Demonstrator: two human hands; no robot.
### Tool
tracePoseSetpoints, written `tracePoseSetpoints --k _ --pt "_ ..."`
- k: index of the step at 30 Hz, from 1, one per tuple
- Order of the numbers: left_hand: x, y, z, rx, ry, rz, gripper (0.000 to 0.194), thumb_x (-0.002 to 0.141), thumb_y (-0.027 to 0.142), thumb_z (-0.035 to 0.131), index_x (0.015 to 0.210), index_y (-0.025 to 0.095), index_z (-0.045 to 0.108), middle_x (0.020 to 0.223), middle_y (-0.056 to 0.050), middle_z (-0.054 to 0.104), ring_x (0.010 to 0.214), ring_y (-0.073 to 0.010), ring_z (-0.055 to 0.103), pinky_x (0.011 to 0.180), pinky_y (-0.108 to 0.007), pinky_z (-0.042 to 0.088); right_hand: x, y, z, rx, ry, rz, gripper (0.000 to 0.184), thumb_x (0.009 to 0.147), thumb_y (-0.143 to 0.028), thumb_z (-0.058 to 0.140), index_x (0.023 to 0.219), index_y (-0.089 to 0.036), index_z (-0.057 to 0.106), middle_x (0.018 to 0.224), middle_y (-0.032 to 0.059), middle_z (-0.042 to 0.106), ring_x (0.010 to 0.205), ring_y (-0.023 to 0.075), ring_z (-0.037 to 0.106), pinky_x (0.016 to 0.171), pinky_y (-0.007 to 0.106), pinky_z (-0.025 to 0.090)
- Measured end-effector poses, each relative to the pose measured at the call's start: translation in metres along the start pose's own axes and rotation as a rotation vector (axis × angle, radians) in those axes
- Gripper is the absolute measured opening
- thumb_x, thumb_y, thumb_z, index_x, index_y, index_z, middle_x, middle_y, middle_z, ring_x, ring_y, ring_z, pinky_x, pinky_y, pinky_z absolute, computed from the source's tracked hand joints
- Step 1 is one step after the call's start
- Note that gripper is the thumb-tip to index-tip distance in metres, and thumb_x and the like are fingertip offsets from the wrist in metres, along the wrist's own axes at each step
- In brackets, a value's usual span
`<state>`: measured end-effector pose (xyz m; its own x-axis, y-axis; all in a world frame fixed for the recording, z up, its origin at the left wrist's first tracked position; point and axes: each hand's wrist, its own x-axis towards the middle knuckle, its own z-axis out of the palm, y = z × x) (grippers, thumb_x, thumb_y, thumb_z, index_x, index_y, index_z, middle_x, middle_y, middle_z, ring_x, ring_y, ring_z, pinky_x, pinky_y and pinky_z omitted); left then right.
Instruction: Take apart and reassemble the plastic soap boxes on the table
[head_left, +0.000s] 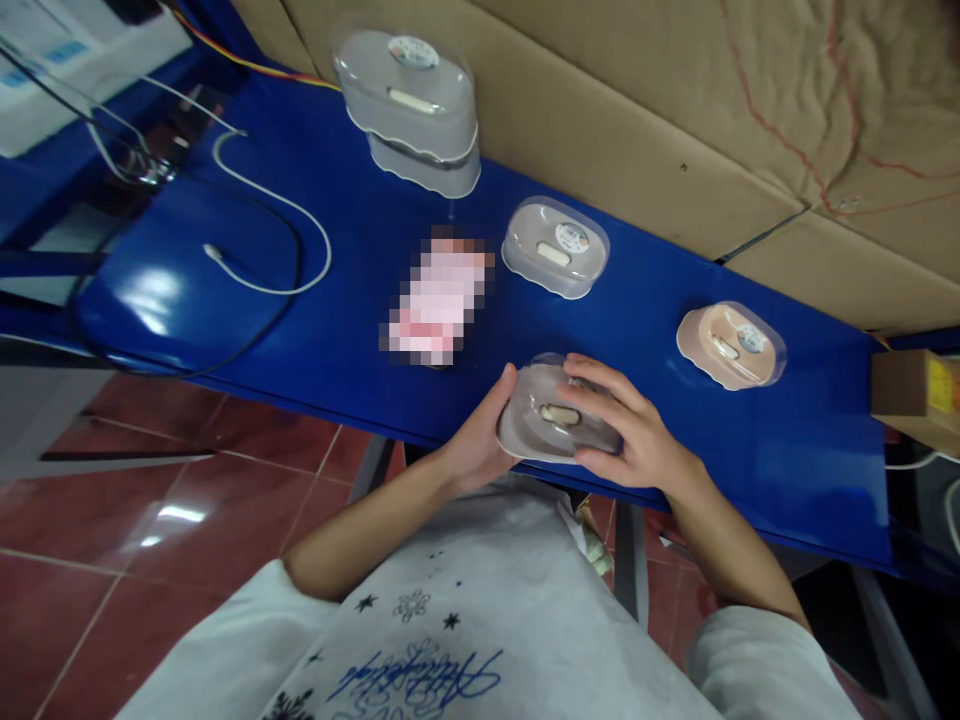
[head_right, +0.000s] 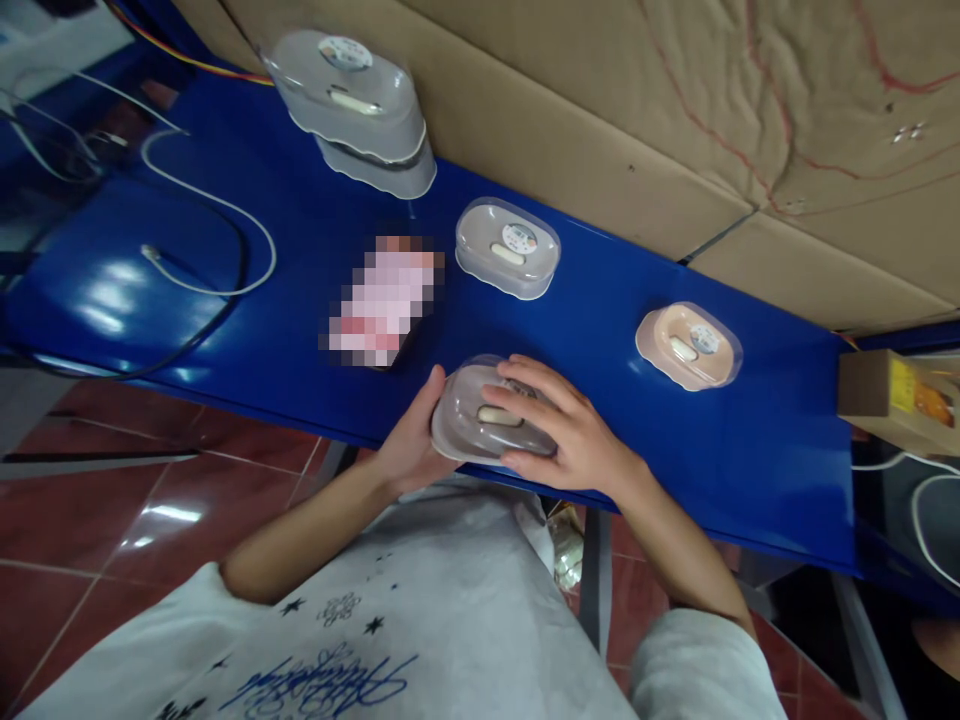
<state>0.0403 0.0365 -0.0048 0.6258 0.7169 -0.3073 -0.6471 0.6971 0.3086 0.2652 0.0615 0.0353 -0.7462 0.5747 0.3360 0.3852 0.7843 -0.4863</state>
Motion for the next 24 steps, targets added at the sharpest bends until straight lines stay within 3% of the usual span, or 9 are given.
tracePoseSetpoints --k 5,9,12,16,19,21,24 --pt "0.0 0.003 0.001 -0.008 -0.009 0.001 0.066 0.101 0.073 0.054 0.133 0.019 0.075 0.123 -0.012 0.08 0.125 -0.0306 0.072 0.105 -0.039 0.053 -0.002 -0.002 0.003 -0.154 -0.008 -0.057 0.072 0.093 -0.05 0.076 0.16 -0.042 0.047 0.156 0.005 0.06 0.155 0.041 0.046 0.115 0.063 0.051" --pt "0.0 0.002 0.003 0.013 -0.018 0.016 0.068 0.1 0.075 0.052 0.132 0.019 0.076 0.122 -0.012 0.081 0.124 -0.0305 0.072 0.105 -0.039 0.053 -0.002 -0.008 0.005 -0.196 0.008 -0.094 0.072 0.093 -0.048 0.075 0.159 -0.036 0.049 0.153 0.0074 0.062 0.153 0.0402 0.048 0.112 0.06 0.053" --pt "0.002 0.001 0.004 0.002 0.002 0.027 0.063 0.103 0.071 0.052 0.135 0.022 0.074 0.124 -0.01 0.081 0.125 -0.0286 0.072 0.109 -0.039 0.051 -0.001 -0.01 0.006 -0.283 -0.008 -0.106 0.066 0.092 -0.048 0.076 0.154 -0.041 0.054 0.151 0.0034 0.064 0.153 0.04 0.048 0.115 0.06 0.051" --pt "0.004 0.002 0.005 -0.042 -0.011 -0.011 0.062 0.105 0.07 0.048 0.135 0.022 0.074 0.124 -0.009 0.081 0.127 -0.0283 0.071 0.112 -0.04 0.049 0.0 -0.004 0.005 -0.181 -0.001 -0.067 0.072 0.091 -0.048 0.077 0.158 -0.041 0.05 0.154 0.0042 0.062 0.151 0.0402 0.051 0.113 0.06 0.053" --pt "0.004 0.003 0.006 -0.051 -0.032 -0.008 0.062 0.105 0.069 0.05 0.134 0.021 0.075 0.123 -0.01 0.081 0.127 -0.0294 0.071 0.112 -0.041 0.049 -0.001 0.002 0.007 -0.12 0.074 -0.097 0.076 0.091 -0.05 0.075 0.161 -0.038 0.047 0.154 0.0062 0.061 0.15 0.0404 0.052 0.11 0.061 0.056" --pt "0.005 0.003 0.006 -0.05 -0.038 -0.011 0.061 0.105 0.068 0.051 0.134 0.021 0.075 0.122 -0.01 0.081 0.126 -0.0297 0.072 0.112 -0.041 0.05 -0.002 0.003 0.008 -0.115 0.133 -0.132 0.077 0.09 -0.053 0.076 0.16 -0.036 0.049 0.152 0.0073 0.062 0.149 0.0414 0.053 0.11 0.062 0.057" --pt "0.005 0.002 0.005 -0.067 -0.022 -0.006 0.055 0.106 0.063 0.052 0.133 0.02 0.074 0.12 -0.009 0.081 0.123 -0.0291 0.073 0.111 -0.041 0.05 -0.004 0.001 0.009 -0.174 0.1 -0.125 0.071 0.089 -0.052 0.078 0.155 -0.041 0.055 0.151 0.0041 0.064 0.147 0.0419 0.055 0.11 0.062 0.056"
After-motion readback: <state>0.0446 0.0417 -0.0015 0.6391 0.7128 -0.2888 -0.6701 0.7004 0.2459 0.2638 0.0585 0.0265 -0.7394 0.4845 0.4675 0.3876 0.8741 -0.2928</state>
